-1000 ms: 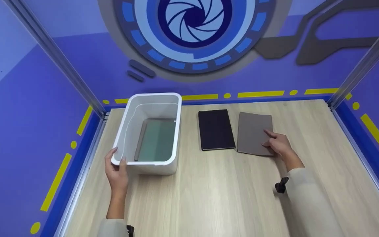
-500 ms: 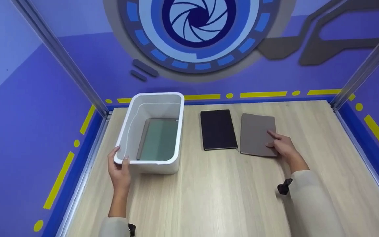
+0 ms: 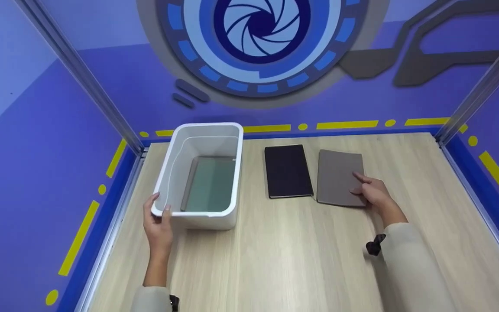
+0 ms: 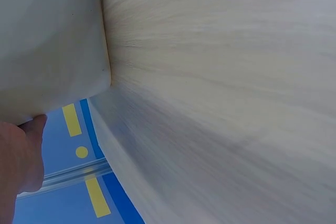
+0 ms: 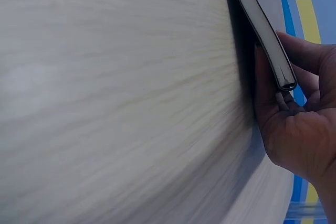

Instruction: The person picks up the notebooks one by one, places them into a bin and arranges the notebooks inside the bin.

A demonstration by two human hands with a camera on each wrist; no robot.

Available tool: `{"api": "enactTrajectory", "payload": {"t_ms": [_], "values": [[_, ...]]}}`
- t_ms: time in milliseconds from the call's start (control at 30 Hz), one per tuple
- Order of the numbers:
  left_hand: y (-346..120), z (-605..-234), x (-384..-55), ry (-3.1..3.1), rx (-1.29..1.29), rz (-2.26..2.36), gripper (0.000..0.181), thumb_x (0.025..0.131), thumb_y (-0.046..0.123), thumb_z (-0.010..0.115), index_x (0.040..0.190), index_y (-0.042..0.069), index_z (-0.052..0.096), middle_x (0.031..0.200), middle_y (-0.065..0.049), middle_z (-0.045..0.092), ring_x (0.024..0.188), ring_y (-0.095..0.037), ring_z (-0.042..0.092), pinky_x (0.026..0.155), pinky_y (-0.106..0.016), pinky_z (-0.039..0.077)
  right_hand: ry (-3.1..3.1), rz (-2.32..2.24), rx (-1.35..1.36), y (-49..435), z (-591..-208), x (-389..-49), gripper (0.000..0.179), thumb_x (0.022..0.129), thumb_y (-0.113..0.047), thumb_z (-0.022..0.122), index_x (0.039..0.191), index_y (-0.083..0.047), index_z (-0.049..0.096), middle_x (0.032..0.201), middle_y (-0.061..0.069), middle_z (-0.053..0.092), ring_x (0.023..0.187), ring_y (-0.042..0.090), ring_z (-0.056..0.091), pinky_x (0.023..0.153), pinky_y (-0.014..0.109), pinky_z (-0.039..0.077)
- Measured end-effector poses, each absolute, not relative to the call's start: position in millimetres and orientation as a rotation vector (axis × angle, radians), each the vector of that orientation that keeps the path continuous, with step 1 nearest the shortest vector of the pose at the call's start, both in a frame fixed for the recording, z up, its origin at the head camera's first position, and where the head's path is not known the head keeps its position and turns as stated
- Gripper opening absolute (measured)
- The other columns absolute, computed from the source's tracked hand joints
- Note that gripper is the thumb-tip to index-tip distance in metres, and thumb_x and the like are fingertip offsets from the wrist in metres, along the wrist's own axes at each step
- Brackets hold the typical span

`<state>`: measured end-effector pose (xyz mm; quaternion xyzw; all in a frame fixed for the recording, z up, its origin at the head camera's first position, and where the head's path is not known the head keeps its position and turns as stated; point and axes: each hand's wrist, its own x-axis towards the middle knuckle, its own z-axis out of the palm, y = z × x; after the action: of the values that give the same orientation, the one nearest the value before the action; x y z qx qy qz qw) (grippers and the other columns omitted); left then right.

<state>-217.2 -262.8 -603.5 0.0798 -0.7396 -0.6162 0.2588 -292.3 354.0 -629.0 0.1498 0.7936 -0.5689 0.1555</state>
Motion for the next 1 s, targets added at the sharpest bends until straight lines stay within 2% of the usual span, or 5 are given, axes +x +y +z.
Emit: {"api": "enactTrajectory", "payload": {"t_ms": [133, 233, 467, 767, 1000], "values": [[-263.2, -603.4, -218.3, -2.005, 0.226, -1.683, 0.051, 0.102, 0.008, 0.062, 0.152, 0.012, 0.052, 0.143, -0.018, 0.059, 0.115, -0.008, 0.058, 0.091, -0.014, 0.047, 2.274, -1.619, 0.435, 354.3, -627.3, -292.8, 0.077, 0.1, -0.009, 0.061, 0.168, -0.022, 0.028, 0.179, 0.013, 0.011, 0.124, 0.02, 0.061, 0.089, 0.023, 0.047], [-262.3, -603.1, -219.3, -1.995, 0.224, -1.691, 0.052, 0.101, 0.007, 0.061, 0.152, 0.011, 0.052, 0.141, -0.02, 0.059, 0.114, -0.007, 0.059, 0.09, -0.014, 0.048, 2.258, -1.639, 0.442, 355.9, -627.8, -294.2, 0.078, 0.1, -0.009, 0.061, 0.168, -0.021, 0.025, 0.179, 0.011, 0.006, 0.167, 0.032, 0.003, 0.126, 0.035, 0.032], [-262.2, -605.3, -219.1, -1.97, 0.222, -1.698, 0.052, 0.101, 0.005, 0.061, 0.152, 0.01, 0.052, 0.141, -0.022, 0.06, 0.114, -0.006, 0.06, 0.091, -0.013, 0.048, 2.193, -1.728, 0.463, 360.1, -634.3, -295.7, 0.08, 0.1, -0.01, 0.065, 0.168, -0.02, 0.025, 0.18, 0.009, 0.003, 0.168, 0.035, -0.006, 0.135, 0.05, 0.011], [-263.8, -604.0, -220.6, -1.945, 0.187, -1.694, 0.051, 0.101, 0.004, 0.06, 0.151, 0.007, 0.052, 0.139, -0.02, 0.059, 0.114, -0.007, 0.059, 0.091, -0.014, 0.048, 2.028, -1.871, 0.51, 360.7, -637.6, -294.3, 0.078, 0.106, -0.016, 0.063, 0.169, -0.028, 0.02, 0.18, 0.004, -0.008, 0.166, 0.028, 0.005, 0.106, 0.019, 0.05], [-262.6, -605.9, -220.7, -1.925, 0.166, -1.688, 0.051, 0.098, 0.001, 0.059, 0.149, 0.003, 0.053, 0.138, -0.023, 0.059, 0.113, -0.011, 0.06, 0.091, -0.014, 0.048, 2.037, -1.898, 0.561, 359.0, -634.3, -296.7, 0.074, 0.106, -0.012, 0.06, 0.169, -0.024, 0.023, 0.18, 0.0, -0.001, 0.168, 0.026, -0.007, 0.135, 0.042, 0.013]]}}
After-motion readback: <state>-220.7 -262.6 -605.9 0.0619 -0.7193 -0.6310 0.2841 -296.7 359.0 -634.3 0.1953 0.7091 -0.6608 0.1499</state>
